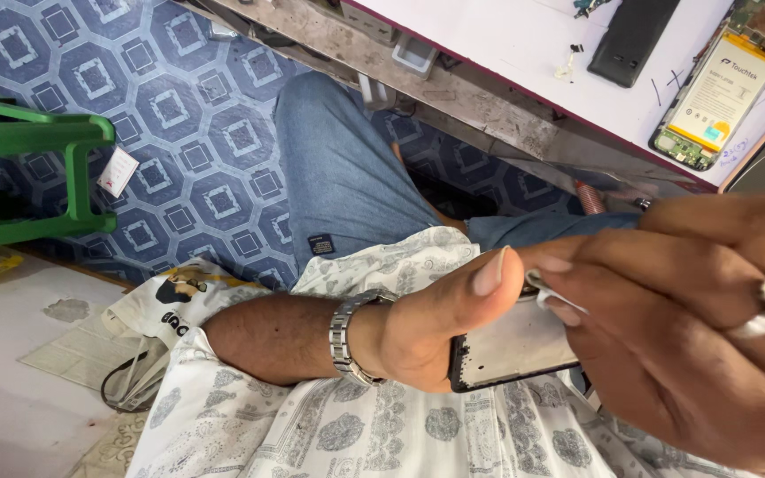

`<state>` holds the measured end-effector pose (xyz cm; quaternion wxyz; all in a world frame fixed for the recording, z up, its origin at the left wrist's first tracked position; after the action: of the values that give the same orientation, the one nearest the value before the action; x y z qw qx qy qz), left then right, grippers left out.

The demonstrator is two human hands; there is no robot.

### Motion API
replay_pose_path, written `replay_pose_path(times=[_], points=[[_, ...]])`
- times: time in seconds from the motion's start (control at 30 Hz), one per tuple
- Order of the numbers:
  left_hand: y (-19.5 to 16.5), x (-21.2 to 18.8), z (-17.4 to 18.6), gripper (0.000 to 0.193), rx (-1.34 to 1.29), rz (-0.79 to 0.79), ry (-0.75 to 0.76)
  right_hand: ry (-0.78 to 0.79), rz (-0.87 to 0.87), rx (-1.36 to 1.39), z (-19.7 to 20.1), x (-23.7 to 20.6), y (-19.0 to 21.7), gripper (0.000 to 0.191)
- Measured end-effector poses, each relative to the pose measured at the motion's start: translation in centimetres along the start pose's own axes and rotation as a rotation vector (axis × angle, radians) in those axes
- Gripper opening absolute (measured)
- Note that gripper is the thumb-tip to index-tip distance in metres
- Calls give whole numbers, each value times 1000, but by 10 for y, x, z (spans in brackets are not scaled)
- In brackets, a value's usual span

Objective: The person sits on the floor of a phone repair shop and cleans the inside of a disassembled phone frame with a tissue, then removes the battery from the phone body and peels a film from a replacement screen. They then use a blue electric screwdriver to work on the phone frame.

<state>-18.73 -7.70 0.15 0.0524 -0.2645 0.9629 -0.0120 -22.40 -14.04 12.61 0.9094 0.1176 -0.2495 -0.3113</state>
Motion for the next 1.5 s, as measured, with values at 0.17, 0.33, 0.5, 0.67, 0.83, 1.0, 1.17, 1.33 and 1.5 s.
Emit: replay_pose_path(times=[0.17, 0.33, 0.5, 0.67, 0.83, 1.0, 1.17, 1.33, 1.5], points=[[2, 2, 4, 77, 7, 37, -78, 19, -65, 41, -8, 0, -4, 36], [-3, 5, 9, 88, 7, -32, -136, -7, -247, 97, -16, -19, -18, 26], [-5, 6, -4, 91, -125, -70, 91, -258, -600, 121, -8, -48, -37, 4], [-17, 7, -5, 65, 700, -332, -58, -443, -1005, 141, -3, -78, -64, 5], [-45, 3, -20, 19, 1354, -688, -345, -536, -872, 208, -13, -83, -53, 3], [-54, 2, -16, 17, 1389, -664, -447, -776, -923, 397, -8, -115, -48, 14], [-58, -6, -28, 24, 1451, -786, -399, -579, -848, 244, -12, -98, -44, 14], [-59, -11, -35, 25, 1484, -840, -368, -565, -881, 206, -13, -95, -45, 11], [-59, -10, -39, 27, 1528, -829, -398, -479, -800, 67, -14, -89, -35, 10]])
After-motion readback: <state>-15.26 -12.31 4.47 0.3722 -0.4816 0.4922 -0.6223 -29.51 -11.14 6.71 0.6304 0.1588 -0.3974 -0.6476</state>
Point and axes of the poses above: each hand's wrist, its own x-axis towards the middle knuckle, its own z-axis out of the back of the hand, y = z × x, the point moved 10 cm from there along x, towards the middle knuckle, and after that the axes turned 8 degrees about -y, right-handed, at the moved point
